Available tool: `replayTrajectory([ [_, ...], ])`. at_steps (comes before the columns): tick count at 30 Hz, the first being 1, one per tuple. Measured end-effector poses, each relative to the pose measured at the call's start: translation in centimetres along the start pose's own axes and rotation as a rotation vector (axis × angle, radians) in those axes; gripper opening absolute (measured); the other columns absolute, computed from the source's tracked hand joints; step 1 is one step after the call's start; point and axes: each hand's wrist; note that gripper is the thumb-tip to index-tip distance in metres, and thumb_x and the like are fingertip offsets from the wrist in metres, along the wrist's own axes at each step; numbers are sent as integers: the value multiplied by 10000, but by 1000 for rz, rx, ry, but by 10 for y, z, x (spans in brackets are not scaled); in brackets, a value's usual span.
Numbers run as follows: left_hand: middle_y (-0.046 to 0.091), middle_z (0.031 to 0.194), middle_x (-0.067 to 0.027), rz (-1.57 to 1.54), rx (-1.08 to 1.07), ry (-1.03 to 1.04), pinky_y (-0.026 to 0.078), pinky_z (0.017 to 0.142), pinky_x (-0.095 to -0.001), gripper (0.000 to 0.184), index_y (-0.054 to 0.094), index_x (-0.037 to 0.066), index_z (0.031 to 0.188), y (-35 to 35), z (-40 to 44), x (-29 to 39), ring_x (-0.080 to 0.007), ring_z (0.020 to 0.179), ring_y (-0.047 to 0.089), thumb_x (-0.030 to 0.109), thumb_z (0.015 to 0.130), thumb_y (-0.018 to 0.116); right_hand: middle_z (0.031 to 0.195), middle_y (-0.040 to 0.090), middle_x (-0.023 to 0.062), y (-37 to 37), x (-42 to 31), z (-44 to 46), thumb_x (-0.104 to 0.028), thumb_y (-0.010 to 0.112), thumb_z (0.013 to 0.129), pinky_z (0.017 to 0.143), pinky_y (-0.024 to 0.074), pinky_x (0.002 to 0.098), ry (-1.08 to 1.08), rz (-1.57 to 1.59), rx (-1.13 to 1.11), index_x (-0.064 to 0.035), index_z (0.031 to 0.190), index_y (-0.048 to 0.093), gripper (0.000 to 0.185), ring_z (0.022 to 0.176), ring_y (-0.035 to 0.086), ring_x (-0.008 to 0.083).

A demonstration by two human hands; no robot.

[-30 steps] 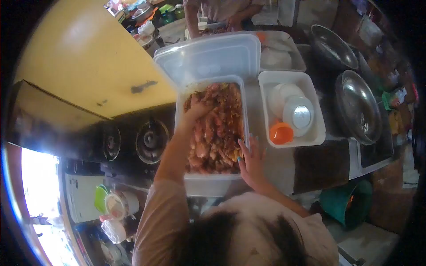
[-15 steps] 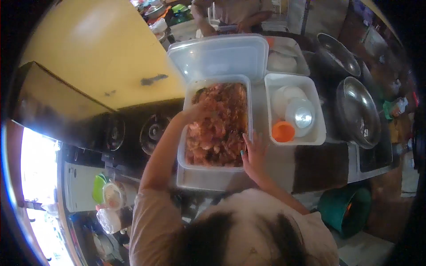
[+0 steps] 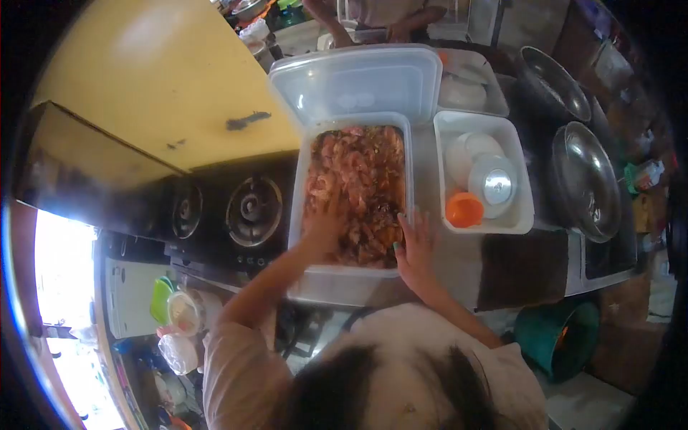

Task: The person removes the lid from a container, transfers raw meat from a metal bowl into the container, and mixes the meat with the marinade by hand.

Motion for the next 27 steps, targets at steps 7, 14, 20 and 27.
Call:
replayTrajectory([
  [7,590,772,-158,-167,-206,-156,487,671,-358,218,621,25,776,18,74,-19,-282,782,593,157,604,610,1355,164,151,-8,-7,1,-114,517,733,965,53,579,53,7,-66,-162,1305,240,637,1256,128,357],
  [14,602,769,-166,-435,99,-297,493,653,-347,213,619,19,791,73,117,-34,-286,747,604,143,618,619,1352,165,153,-5,-4,0,-117,529,730,965,71,579,5,17,-7,-181,1308,239,649,1256,141,347],
  [20,603,786,-182,-548,-38,-317,477,663,-367,323,594,-17,845,69,105,-29,-307,780,592,244,654,608,1348,175,156,-7,-6,-1,-126,520,739,962,67,589,-3,30,10,-171,1306,246,631,1254,143,351],
  [27,621,818,-108,-843,-383,-154,448,673,-350,296,602,100,932,-11,52,-26,-271,798,585,311,776,466,1351,165,156,-2,-1,-2,-136,523,739,962,57,591,-19,16,13,-166,1305,244,632,1258,126,352],
])
Point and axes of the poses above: each hand's wrist, its own z-axis towards the middle knuckle, its own y-axis out of the palm, x = y × z
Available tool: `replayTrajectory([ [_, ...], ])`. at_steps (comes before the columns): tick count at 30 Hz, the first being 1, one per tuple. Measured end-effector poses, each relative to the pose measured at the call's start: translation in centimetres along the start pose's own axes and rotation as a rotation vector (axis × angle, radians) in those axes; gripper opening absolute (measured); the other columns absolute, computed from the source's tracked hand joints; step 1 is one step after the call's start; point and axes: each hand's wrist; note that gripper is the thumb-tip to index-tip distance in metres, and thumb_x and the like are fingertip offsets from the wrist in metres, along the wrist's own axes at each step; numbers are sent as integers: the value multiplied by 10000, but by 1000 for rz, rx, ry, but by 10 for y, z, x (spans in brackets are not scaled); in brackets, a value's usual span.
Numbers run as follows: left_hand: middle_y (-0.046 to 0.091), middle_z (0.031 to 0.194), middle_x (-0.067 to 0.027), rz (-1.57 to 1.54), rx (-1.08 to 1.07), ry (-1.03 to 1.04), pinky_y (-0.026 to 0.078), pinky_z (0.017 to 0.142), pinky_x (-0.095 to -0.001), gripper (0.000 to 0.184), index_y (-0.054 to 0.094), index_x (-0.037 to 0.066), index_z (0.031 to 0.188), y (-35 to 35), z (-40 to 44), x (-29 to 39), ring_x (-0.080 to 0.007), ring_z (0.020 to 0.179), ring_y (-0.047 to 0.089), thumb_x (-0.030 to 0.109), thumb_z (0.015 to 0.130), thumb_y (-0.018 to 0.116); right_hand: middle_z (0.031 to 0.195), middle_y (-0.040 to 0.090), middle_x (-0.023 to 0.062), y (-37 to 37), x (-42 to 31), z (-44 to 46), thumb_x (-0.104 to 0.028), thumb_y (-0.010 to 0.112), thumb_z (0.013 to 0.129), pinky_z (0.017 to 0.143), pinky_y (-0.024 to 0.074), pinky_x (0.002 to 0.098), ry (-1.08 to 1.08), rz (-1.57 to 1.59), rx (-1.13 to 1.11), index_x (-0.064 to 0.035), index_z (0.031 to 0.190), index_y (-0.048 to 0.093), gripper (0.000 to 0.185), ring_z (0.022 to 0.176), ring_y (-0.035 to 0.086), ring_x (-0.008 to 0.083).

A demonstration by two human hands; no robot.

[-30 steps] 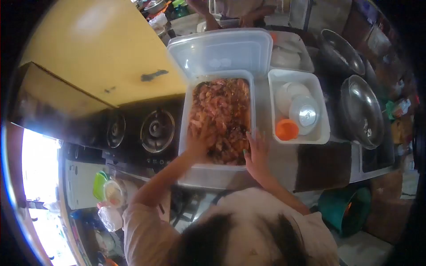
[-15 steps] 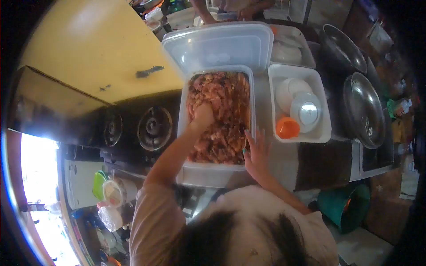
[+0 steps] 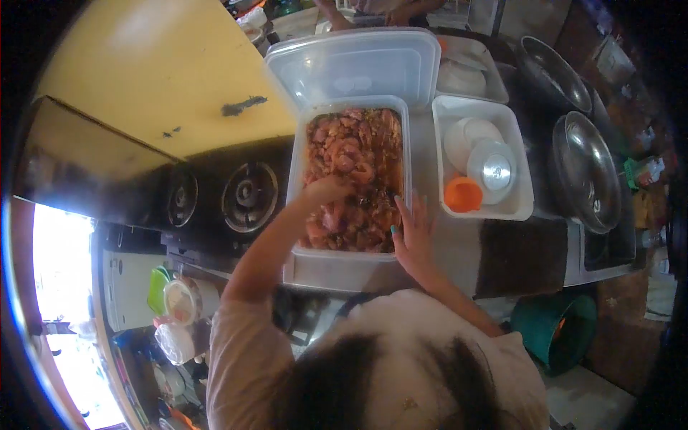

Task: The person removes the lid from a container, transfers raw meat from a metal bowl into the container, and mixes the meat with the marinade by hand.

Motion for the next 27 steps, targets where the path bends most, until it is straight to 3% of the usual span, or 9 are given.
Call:
replayTrajectory([
  [2,621,817,-88,261,-51,255,431,720,-358,299,585,134,989,-14,-12,-4,-246,817,576,313,790,452,1352,165,156,-3,-1,1,-138,522,738,963,52,590,1,9,-15,-165,1305,244,632,1260,119,351],
  [4,620,822,-66,311,-111,320,401,778,-367,308,568,169,1038,-26,-15,-5,-225,844,565,317,795,450,1355,158,157,-2,0,2,-137,523,738,965,51,587,-9,19,-9,-161,1305,243,632,1261,112,353],
  [5,618,827,-55,229,-145,258,380,813,-372,315,559,187,1058,-34,-11,-4,-216,862,558,321,792,455,1356,154,157,-1,0,2,-136,524,738,966,50,585,-14,24,-6,-159,1304,243,632,1262,108,354],
  [10,602,849,-92,-65,92,177,502,519,-249,313,574,78,1017,-71,-2,10,-153,679,601,215,736,587,1351,150,177,-6,-3,2,-131,534,731,971,44,578,4,15,-55,-145,1300,248,637,1260,101,366],
  [15,603,905,-112,123,661,445,468,704,-347,341,582,100,1013,-71,30,6,-226,829,584,246,708,623,1343,154,192,-8,-4,2,-128,536,729,969,45,579,2,24,-47,-126,1294,256,630,1254,97,380],
  [18,517,1116,-122,150,465,450,358,889,-414,468,525,136,1106,-60,71,-3,-264,1064,457,344,699,625,1341,153,195,-8,-5,3,-132,534,735,963,59,588,5,1,-55,-121,1292,257,623,1250,95,391],
  [21,342,1297,-95,605,518,289,239,954,-507,581,429,169,1204,-39,53,25,-283,1195,292,441,713,576,1337,161,195,-10,-5,5,-138,531,739,951,86,602,-6,18,-54,-120,1291,257,617,1248,97,398],
  [24,222,1359,-69,615,593,343,172,946,-582,619,361,200,1250,-28,84,13,-301,1232,198,498,730,517,1334,173,191,-15,-8,5,-144,534,738,942,112,610,21,12,-73,-121,1290,259,617,1248,101,395],
  [27,273,1332,-57,677,631,367,201,940,-573,560,394,224,1226,-30,99,8,-288,1212,241,497,747,492,1331,181,186,-16,-9,6,-144,540,731,940,120,610,38,-25,-93,-127,1290,259,625,1250,107,388],
])
Point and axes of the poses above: each hand's wrist, its own z-axis towards the middle knuckle, its own y-axis out of the palm, x = y × z
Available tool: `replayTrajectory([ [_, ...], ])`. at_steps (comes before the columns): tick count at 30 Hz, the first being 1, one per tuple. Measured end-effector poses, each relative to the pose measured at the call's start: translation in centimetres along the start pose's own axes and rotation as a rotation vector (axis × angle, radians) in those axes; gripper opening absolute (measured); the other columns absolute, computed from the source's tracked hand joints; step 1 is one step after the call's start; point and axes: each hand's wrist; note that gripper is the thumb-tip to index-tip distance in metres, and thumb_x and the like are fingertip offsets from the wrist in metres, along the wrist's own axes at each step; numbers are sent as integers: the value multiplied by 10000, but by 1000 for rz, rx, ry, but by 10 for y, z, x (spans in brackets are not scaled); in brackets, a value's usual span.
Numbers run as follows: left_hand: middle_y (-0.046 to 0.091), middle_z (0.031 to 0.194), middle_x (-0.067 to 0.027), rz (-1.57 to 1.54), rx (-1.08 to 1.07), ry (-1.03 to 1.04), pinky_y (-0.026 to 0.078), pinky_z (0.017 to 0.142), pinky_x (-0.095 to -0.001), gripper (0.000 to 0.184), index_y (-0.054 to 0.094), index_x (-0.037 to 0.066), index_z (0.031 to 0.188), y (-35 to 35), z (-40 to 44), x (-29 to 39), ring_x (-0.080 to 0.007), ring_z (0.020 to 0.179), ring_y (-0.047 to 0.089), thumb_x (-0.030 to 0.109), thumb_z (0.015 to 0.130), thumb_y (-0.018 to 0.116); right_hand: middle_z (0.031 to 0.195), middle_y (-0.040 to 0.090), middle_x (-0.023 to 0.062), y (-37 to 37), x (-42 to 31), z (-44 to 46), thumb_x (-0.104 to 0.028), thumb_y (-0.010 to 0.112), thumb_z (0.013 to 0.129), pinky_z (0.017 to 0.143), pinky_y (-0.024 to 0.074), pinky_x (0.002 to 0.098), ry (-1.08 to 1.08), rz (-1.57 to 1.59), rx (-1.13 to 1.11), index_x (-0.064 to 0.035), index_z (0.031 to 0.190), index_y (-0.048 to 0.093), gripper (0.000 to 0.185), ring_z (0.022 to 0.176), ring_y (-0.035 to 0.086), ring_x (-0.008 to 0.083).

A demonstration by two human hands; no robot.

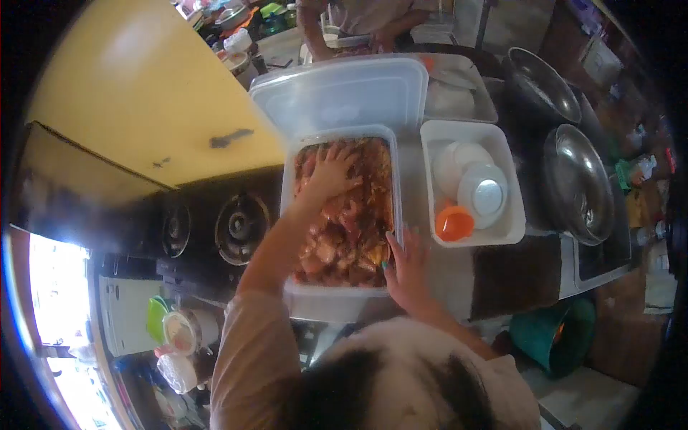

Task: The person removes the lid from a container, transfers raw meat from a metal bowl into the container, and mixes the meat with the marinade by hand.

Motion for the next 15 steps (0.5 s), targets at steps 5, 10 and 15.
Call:
replayTrajectory([
  [5,374,1251,-51,-118,13,-70,290,875,-531,433,468,171,1148,-5,-1,-14,-255,1166,313,411,788,457,1341,170,177,2,1,0,-133,545,716,945,98,609,11,31,1,-147,1297,253,650,1253,115,380],
  [10,455,1169,-61,-102,91,-15,357,837,-467,334,505,124,1090,21,1,-43,-248,1091,408,310,835,393,1353,154,167,4,2,0,-122,536,715,946,83,611,30,55,-8,-155,1302,245,655,1256,119,372],
  [15,491,1108,-127,-30,59,-51,403,808,-444,316,482,84,1090,37,-2,-46,-305,1020,465,250,839,386,1357,148,161,7,4,2,-119,522,721,945,79,612,31,61,7,-153,1303,241,647,1259,110,370],
])
Point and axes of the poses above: each hand's wrist, its own z-axis towards the middle knuckle, its own y-axis out of the palm, x = y × z
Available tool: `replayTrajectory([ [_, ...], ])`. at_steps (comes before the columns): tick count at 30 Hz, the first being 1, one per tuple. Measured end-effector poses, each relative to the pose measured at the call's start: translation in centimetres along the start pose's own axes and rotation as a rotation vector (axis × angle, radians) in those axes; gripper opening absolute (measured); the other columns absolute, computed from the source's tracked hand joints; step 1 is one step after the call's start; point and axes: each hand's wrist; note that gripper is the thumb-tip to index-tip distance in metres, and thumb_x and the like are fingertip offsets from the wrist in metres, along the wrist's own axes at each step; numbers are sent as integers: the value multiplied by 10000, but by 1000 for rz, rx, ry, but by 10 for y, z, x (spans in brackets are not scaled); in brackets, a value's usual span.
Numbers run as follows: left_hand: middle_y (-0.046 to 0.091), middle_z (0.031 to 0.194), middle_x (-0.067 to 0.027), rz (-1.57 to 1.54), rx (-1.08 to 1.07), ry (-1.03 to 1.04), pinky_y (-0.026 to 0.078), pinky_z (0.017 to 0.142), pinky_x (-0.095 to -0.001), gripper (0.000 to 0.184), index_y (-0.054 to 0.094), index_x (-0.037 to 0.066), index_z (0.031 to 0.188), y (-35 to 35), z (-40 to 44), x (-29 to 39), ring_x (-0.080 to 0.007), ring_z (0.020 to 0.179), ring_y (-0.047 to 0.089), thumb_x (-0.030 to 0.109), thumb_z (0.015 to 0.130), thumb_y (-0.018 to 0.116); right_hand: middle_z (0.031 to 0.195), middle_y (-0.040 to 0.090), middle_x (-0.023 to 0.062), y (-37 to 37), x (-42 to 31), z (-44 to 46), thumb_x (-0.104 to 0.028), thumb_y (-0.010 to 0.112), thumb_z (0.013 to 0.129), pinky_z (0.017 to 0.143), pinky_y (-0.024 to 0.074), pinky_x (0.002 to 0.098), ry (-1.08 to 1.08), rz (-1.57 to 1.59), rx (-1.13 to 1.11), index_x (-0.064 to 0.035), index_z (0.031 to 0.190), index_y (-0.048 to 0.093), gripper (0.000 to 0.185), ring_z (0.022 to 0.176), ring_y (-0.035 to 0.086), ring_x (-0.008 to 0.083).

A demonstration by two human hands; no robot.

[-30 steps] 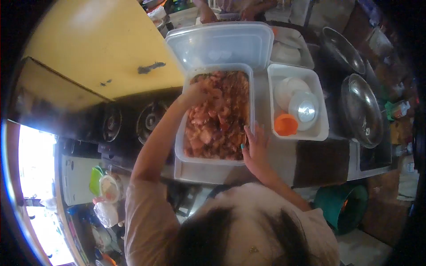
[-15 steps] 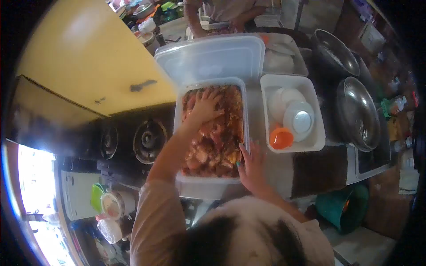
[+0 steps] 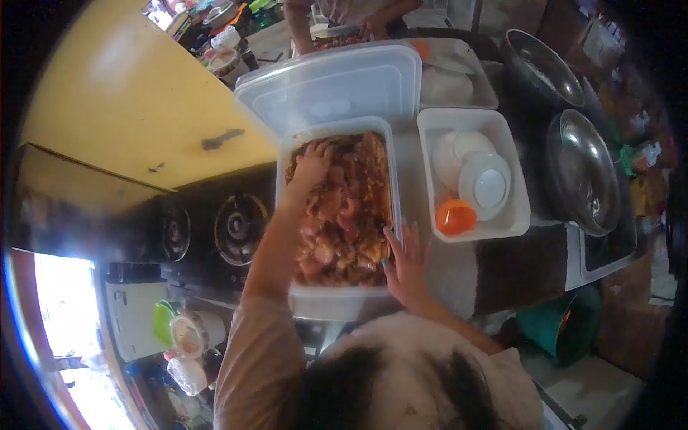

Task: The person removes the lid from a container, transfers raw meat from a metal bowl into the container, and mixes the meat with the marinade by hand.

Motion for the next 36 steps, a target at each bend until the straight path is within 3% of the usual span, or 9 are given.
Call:
replayTrajectory([
  [3,470,1120,-180,-255,-28,-271,406,794,-475,313,446,77,1109,43,3,-17,-349,971,488,210,832,383,1359,146,160,0,0,0,-119,519,722,945,75,614,-4,4,1,-151,1303,240,646,1260,104,371],
  [15,565,950,-214,-607,-378,-459,414,800,-408,485,496,72,1060,-37,-39,27,-359,868,537,423,863,225,1353,155,170,5,3,-2,-137,545,720,967,62,584,-58,-44,56,-155,1308,227,668,1256,111,375],
  [18,554,1011,-187,-611,-720,-765,395,842,-364,433,539,92,1038,-95,-43,51,-301,942,520,409,846,316,1355,156,164,7,3,-2,-139,549,723,963,65,590,-42,-65,58,-158,1309,226,670,1255,117,374],
  [21,470,1158,-163,-236,-377,183,348,896,-407,339,572,121,1026,-77,-89,36,-263,1066,447,330,790,447,1356,162,154,4,0,-3,-115,540,724,967,56,582,-20,-31,58,-162,1305,237,657,1256,118,369],
  [24,331,1283,-144,-166,-5,93,282,928,-500,402,542,139,1092,-119,-129,80,-308,1156,338,263,710,539,1351,179,149,7,0,-3,-65,520,725,980,38,557,-5,20,75,-163,1296,257,636,1257,116,362],
  [27,105,1373,-164,-73,-302,54,192,927,-606,679,301,148,1282,-111,-154,93,-439,1225,122,312,695,601,1352,178,148,14,6,-3,-88,528,728,975,44,566,-12,7,78,-164,1297,255,636,1257,116,364],
  [30,-6,1391,-146,87,-201,87,163,929,-620,780,256,149,1305,-51,-157,75,-454,1235,45,359,654,629,1358,160,145,13,5,-3,-135,543,726,962,51,588,-40,-27,83,-169,1303,249,648,1254,126,367],
  [33,12,1388,-145,113,-521,45,157,920,-636,759,310,125,1278,-61,-126,71,-456,1228,65,398,644,626,1358,158,148,7,3,-3,-136,543,725,961,54,588,-32,-43,69,-168,1301,250,648,1251,133,369],
  [36,222,1327,-196,112,-445,78,215,938,-578,680,434,72,1178,-67,-102,65,-448,1187,211,357,599,649,1360,153,149,2,-2,-1,-140,543,725,957,70,592,-20,-72,33,-168,1301,250,646,1250,133,373],
])
Point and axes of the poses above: each hand's wrist, its own z-axis towards the middle knuckle, its own y-axis out of the palm, x = y × z
